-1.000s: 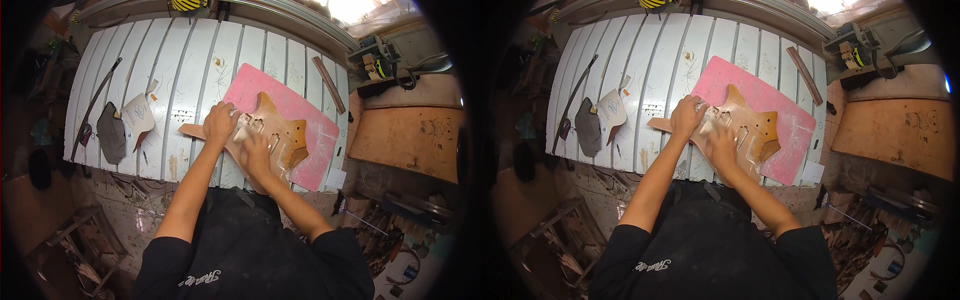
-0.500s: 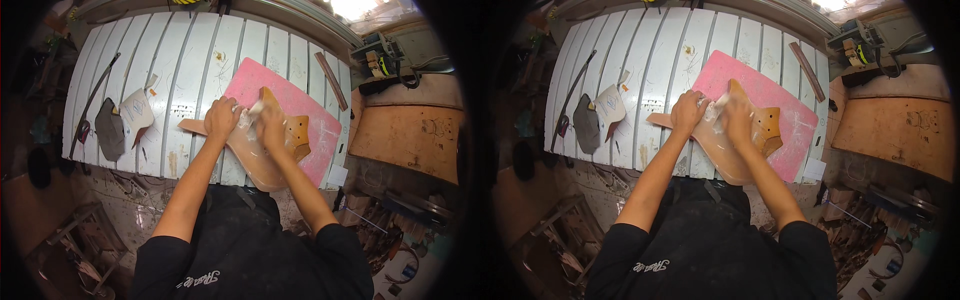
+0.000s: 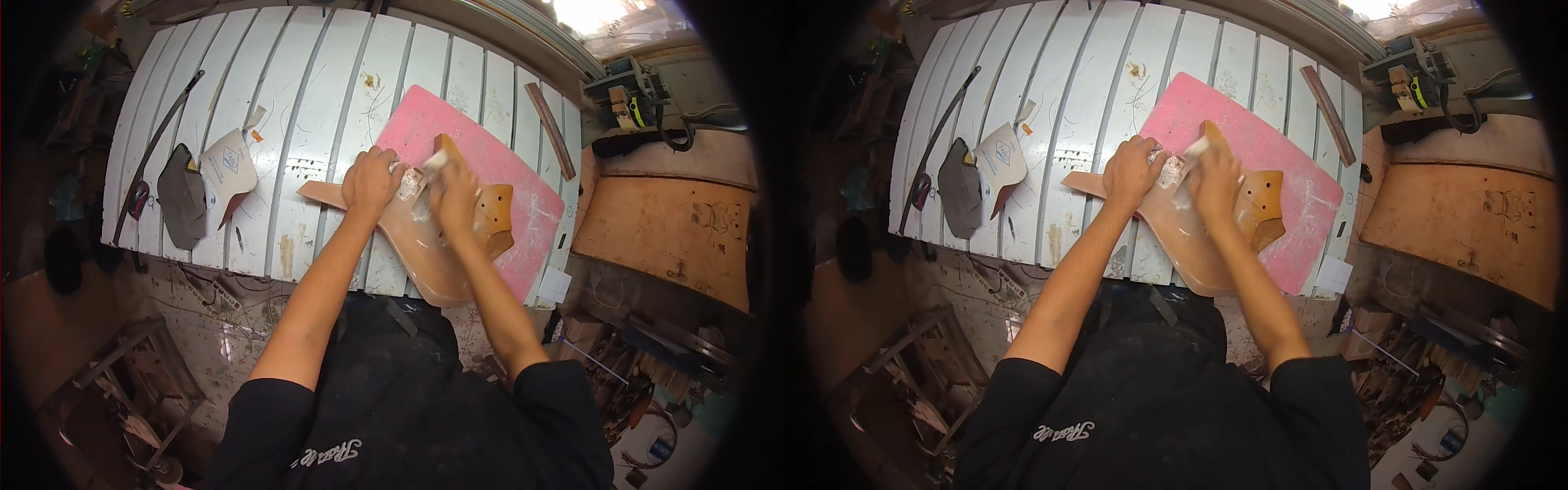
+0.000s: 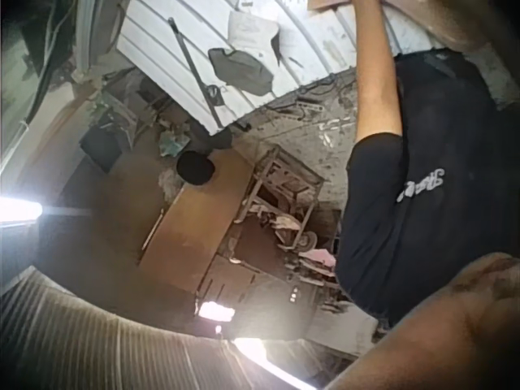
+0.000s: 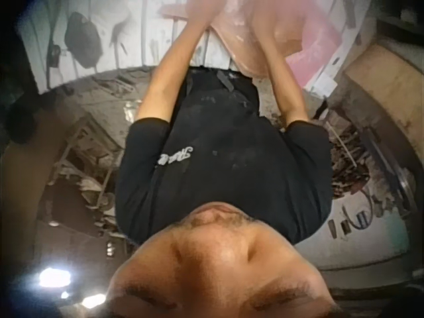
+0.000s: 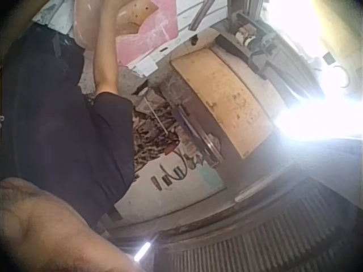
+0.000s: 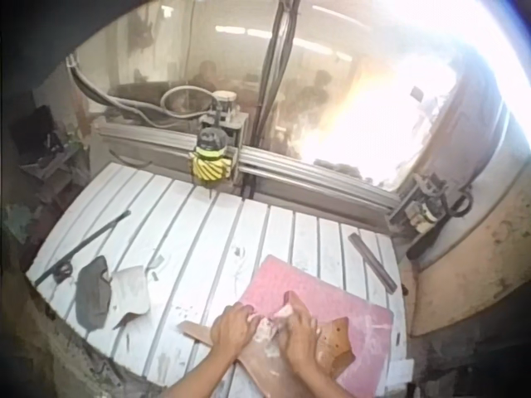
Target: The person sands the wooden guitar body using sandpaper, rubbing the tool repeatedly across the surface and into the recesses while holding the body steady.
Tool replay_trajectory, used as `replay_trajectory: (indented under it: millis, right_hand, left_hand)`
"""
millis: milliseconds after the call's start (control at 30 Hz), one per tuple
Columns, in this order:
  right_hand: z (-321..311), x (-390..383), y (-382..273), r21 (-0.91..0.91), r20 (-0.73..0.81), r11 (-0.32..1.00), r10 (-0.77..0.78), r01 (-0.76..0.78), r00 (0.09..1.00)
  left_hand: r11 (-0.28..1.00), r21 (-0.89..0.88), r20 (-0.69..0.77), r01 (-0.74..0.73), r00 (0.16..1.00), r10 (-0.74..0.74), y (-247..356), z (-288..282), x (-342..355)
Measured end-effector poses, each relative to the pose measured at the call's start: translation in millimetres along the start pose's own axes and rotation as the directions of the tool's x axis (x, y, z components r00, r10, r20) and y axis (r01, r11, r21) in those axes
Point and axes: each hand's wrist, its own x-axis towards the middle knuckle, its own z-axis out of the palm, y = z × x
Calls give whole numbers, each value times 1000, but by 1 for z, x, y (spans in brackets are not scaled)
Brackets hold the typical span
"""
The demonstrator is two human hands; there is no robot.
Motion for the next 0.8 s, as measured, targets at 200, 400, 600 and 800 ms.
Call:
replay_trajectory:
  millis: [200, 400, 600, 800]
  right_hand:
    - [0, -26, 2, 8, 141, 992, -129, 129, 982]
    - [0, -33, -10, -28, 69, 998, -60, 62, 996]
    - [-13, 6, 4, 27, 149, 983, -182, 179, 972]
    - [2, -53, -23, 19, 53, 960, -279, 279, 959]
  left_hand:
    - [1000, -2, -24, -9, 1000, 9, 3, -9, 4]
    - [1000, 20, -9, -1, 1000, 1, 0, -7, 3]
    - [1000, 24, 19, 5, 1000, -6, 6, -12, 4]
    - [1000, 12, 10, 19, 1000, -19, 4, -9, 4]
